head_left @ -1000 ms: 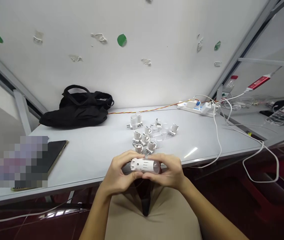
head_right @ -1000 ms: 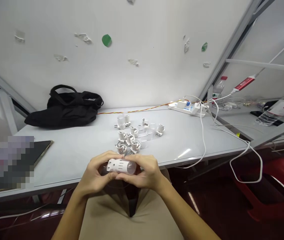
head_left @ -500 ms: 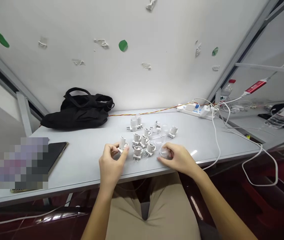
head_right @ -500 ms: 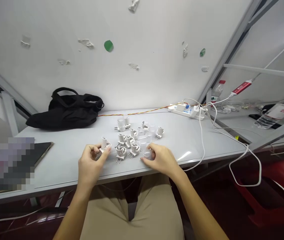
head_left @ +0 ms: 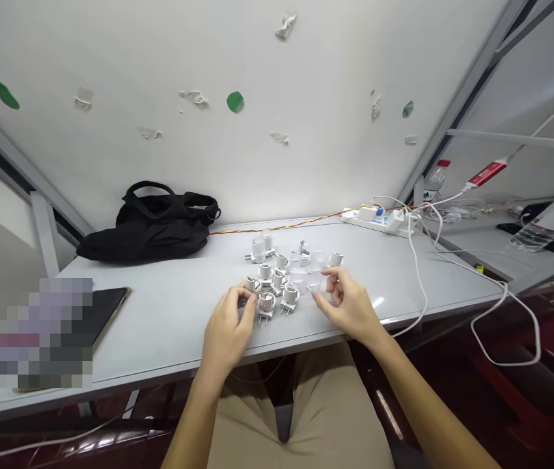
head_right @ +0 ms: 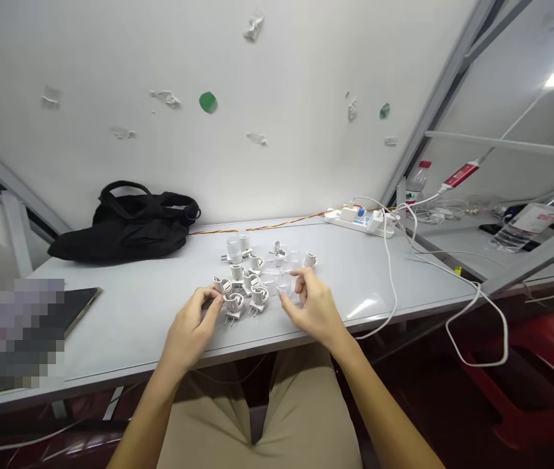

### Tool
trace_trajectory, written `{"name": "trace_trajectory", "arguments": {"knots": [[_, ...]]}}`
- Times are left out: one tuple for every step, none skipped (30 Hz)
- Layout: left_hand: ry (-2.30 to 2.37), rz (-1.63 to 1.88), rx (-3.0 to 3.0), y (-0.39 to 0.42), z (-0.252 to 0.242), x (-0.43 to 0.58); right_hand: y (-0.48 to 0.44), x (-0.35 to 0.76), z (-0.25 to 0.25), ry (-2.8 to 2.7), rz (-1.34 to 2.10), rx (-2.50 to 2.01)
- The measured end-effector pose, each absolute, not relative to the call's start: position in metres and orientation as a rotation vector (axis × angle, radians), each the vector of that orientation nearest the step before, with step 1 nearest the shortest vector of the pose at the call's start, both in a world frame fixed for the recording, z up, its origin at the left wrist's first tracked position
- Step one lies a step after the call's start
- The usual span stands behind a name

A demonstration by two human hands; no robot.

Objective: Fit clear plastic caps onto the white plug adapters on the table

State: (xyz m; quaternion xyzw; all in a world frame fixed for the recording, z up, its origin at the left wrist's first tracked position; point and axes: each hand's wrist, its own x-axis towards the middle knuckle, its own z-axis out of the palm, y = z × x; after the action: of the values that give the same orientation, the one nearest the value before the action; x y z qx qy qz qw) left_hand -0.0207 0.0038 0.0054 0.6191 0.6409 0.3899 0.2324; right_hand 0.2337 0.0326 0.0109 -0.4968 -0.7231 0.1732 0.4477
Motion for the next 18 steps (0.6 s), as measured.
{"name": "trace_trajectory", "arguments": {"knots": [[1.756, 1.056, 1.699, 0.004, 0.006, -0.021, 0.035, 0.231, 0.023, -1.766, 0.364, -1.196], [1.749, 1.046, 1.699, 0.004, 0.006, -0.021, 0.041, 0.227, 0.036, -1.752, 0.301, -1.169], [1.745, 1.042, 1.699, 0.004, 0.007, -0.020, 0.049, 0.221, 0.049, -1.763, 0.256, -1.140], [1.741, 1.041, 1.695, 0.004, 0.007, -0.020, 0.059, 0.215, 0.063, -1.811, 0.236, -1.124], [1.739, 1.043, 1.685, 0.004, 0.007, -0.020, 0.072, 0.207, 0.074, -1.880, 0.217, -1.106], [1.739, 1.049, 1.672, 0.004, 0.008, -0.020, 0.088, 0.199, 0.084, -1.980, 0.208, -1.087], [1.737, 1.057, 1.657, 0.004, 0.008, -0.020, 0.104, 0.190, 0.091, -2.085, 0.198, -1.059], [1.730, 1.071, 1.642, 0.004, 0.008, -0.020, 0.120, 0.182, 0.096, -2.176, 0.194, -1.047], [1.720, 1.089, 1.628, 0.004, 0.007, -0.020, 0.136, 0.175, 0.099, -2.296, 0.214, -1.059], [1.711, 1.107, 1.615, 0.004, 0.007, -0.020, 0.150, 0.169, 0.099, -2.413, 0.236, -1.079], [1.706, 1.126, 1.601, 0.004, 0.006, -0.020, 0.163, 0.164, 0.098, -2.518, 0.244, -1.091], [1.703, 1.145, 1.587, 0.003, 0.005, -0.021, 0.173, 0.159, 0.096, -2.591, 0.247, -1.108], [1.698, 1.165, 1.573, 0.003, 0.005, -0.021, 0.182, 0.156, 0.093, -2.631, 0.247, -1.124], [1.692, 1.186, 1.562, 0.003, 0.004, -0.021, 0.188, 0.153, 0.090, -2.646, 0.243, -1.135], [1.685, 1.206, 1.554, 0.003, 0.003, -0.022, 0.192, 0.151, 0.087, -2.640, 0.238, -1.145], [1.676, 1.223, 1.550, 0.003, 0.003, -0.022, 0.195, 0.150, 0.084, -2.624, 0.232, -1.153], [1.666, 1.237, 1.550, 0.003, 0.002, -0.022, 0.197, 0.150, 0.082, -2.604, 0.223, -1.159], [1.658, 1.247, 1.555, 0.003, 0.002, -0.022, 0.198, 0.149, 0.079, -2.587, 0.216, -1.170]]}}
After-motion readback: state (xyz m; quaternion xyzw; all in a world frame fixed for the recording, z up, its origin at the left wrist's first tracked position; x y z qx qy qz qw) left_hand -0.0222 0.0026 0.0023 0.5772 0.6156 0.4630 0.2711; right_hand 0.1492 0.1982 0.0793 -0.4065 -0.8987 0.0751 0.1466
